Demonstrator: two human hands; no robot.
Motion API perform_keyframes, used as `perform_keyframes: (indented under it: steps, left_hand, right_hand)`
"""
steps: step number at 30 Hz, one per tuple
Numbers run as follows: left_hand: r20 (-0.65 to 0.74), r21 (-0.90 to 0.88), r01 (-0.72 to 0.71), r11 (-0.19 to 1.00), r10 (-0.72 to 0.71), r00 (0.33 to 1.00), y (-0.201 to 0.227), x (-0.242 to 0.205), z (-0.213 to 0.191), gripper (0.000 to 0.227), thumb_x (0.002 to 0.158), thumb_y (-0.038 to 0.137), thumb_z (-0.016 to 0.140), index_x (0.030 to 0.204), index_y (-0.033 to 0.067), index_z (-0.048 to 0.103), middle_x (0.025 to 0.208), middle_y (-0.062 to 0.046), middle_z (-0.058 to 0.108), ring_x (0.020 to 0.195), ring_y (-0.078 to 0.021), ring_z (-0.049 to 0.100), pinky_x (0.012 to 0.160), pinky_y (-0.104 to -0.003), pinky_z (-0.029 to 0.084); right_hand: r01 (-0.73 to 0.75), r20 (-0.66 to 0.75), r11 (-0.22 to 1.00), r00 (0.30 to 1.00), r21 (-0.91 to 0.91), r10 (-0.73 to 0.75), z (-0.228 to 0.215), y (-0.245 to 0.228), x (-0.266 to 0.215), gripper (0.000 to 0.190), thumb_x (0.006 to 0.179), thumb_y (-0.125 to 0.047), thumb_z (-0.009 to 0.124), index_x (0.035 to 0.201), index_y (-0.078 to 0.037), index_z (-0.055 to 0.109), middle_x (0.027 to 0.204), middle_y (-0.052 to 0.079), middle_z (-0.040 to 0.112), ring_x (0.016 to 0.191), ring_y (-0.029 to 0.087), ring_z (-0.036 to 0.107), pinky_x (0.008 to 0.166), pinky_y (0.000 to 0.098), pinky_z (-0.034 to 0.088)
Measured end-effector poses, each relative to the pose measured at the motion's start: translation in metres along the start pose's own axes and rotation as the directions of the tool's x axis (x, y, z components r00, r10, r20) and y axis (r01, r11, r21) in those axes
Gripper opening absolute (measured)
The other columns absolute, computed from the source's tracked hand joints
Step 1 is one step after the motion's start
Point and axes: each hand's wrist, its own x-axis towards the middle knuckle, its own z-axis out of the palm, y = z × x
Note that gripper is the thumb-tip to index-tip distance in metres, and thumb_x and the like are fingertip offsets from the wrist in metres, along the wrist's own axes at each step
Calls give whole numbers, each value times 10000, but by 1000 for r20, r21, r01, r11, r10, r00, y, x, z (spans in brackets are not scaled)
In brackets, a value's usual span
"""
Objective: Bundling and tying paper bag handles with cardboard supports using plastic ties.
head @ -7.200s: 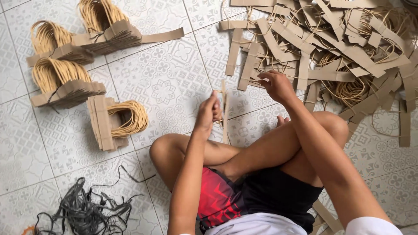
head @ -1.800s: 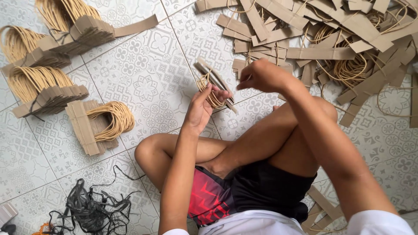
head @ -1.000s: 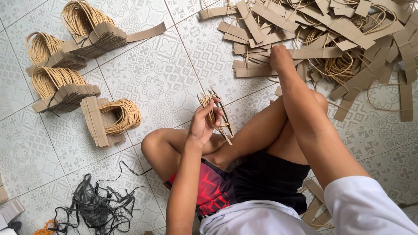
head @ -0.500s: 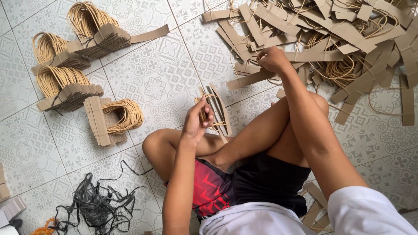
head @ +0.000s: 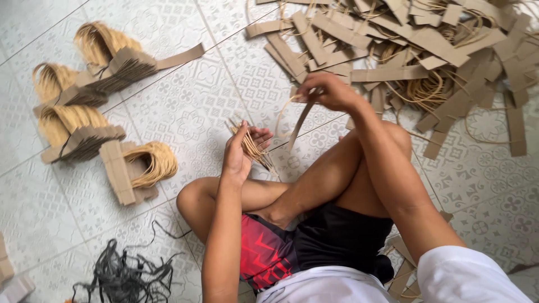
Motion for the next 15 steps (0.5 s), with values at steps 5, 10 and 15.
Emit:
perform_keyframes:
  steps: [5, 10, 15]
  left_hand:
    - [46, 82, 87, 993, -90, 995, -16, 24, 17, 449, 1007, 443, 617, 939, 4, 684, 969, -227, 770, 966, -340, 768, 906, -480, 618]
    - [114, 195, 202, 960, -226, 967, -26, 32, 42, 689, 968, 677, 524, 916, 2, 655, 750, -201, 739, 708, -323, 775, 696, -458, 666]
    - [192, 211, 161, 964, -202, 960, -22, 27, 67, 573, 1010, 654, 483, 778, 131, 511, 471, -11, 424, 374, -167, 469, 454, -308, 490]
  right_hand:
    - [-39, 118, 999, 992, 25, 36, 16, 17, 0, 123, 847, -53, 808, 952, -117, 799, 880, 100, 713, 884, 314, 711, 852, 443, 530]
    - [-48, 120, 999, 992, -25, 50, 14, 11, 2, 77, 825, -100, 816, 897, -93, 791, 868, 134, 716, 861, 382, 713, 815, 495, 531]
    - [-126, 21, 984, 991, -129, 130, -10, -3, -6, 318, 774, -245, 888, 1014, -88, 750, 970, 147, 725, 982, 388, 708, 858, 507, 533]
